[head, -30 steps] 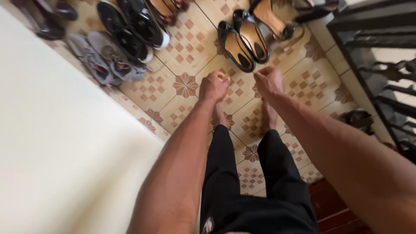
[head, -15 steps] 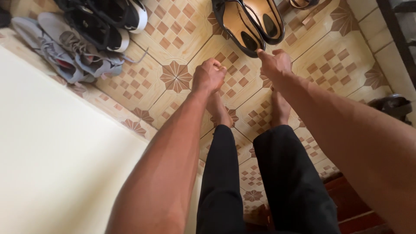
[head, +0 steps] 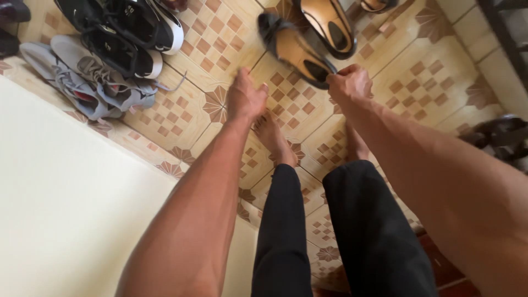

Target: Organizing and tidying various shoes on a shoe rack and the floor near an entryway.

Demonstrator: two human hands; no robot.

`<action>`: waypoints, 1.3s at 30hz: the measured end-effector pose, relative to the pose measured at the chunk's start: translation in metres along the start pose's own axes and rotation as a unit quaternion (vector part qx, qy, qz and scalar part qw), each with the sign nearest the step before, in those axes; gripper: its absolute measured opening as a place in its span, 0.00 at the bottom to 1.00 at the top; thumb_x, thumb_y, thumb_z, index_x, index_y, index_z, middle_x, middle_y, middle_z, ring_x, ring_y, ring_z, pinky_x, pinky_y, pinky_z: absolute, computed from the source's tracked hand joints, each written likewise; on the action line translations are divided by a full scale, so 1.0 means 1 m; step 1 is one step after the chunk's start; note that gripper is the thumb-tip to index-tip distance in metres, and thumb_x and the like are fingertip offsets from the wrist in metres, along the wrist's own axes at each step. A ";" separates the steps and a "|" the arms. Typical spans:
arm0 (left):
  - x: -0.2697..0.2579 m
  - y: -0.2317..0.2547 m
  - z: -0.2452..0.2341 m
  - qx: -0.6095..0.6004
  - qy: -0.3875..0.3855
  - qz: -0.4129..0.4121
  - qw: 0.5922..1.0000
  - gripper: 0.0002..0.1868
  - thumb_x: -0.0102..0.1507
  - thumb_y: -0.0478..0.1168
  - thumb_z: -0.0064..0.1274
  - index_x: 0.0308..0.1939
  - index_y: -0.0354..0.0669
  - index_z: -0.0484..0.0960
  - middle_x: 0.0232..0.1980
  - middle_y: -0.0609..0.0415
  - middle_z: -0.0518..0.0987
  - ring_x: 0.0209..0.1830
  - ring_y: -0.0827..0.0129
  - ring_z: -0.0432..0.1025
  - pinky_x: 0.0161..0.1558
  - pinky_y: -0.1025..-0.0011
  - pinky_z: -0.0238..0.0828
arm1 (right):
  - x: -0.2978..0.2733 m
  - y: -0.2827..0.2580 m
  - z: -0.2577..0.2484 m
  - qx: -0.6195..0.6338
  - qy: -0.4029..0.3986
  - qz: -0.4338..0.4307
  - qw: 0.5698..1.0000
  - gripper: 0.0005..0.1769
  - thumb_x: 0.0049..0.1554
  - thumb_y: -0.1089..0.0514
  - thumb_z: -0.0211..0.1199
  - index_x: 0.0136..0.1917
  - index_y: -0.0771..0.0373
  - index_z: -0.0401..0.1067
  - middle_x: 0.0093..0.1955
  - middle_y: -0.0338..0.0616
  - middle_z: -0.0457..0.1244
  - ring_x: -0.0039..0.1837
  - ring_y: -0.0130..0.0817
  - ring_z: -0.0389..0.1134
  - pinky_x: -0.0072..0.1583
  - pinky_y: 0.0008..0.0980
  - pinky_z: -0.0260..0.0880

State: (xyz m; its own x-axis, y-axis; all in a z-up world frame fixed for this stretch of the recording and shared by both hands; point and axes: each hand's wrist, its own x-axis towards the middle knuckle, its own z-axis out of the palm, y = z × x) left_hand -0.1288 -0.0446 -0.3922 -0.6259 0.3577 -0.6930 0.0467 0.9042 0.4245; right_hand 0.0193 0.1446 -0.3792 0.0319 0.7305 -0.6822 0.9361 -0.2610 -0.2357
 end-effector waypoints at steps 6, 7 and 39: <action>-0.027 0.026 -0.028 0.026 0.209 0.133 0.969 0.52 0.55 0.50 0.72 0.73 0.36 0.56 0.73 0.33 0.61 0.71 0.40 0.60 0.67 0.52 0.59 | -0.029 0.015 -0.083 0.051 -0.129 -0.152 0.979 0.18 0.53 0.55 0.67 0.54 0.66 0.78 0.45 0.47 0.73 0.42 0.26 0.75 0.44 0.29 0.76; -0.036 0.042 -0.042 0.021 0.217 0.138 0.966 0.52 0.55 0.50 0.72 0.73 0.36 0.56 0.73 0.33 0.61 0.71 0.40 0.60 0.67 0.52 0.59 | -0.026 0.019 -0.093 0.053 -0.124 -0.161 0.978 0.18 0.53 0.55 0.67 0.54 0.66 0.78 0.45 0.47 0.73 0.42 0.26 0.75 0.44 0.29 0.76; -0.338 0.257 -0.337 0.010 0.084 0.150 0.985 0.33 0.49 0.60 0.65 0.55 0.54 0.86 0.55 0.46 0.84 0.56 0.55 0.78 0.59 0.60 0.74 | -0.339 -0.068 -0.422 0.370 -0.138 -0.172 0.902 0.21 0.58 0.52 0.65 0.62 0.60 0.71 0.53 0.37 0.69 0.54 0.30 0.72 0.56 0.33 0.76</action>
State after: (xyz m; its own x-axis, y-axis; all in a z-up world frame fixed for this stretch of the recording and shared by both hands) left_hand -0.1679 -0.0122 0.1474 -0.7016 0.5672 -0.4312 0.2636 0.7689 0.5825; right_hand 0.0931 0.1810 0.1604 -0.4008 0.6903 -0.6023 0.3804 -0.4727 -0.7949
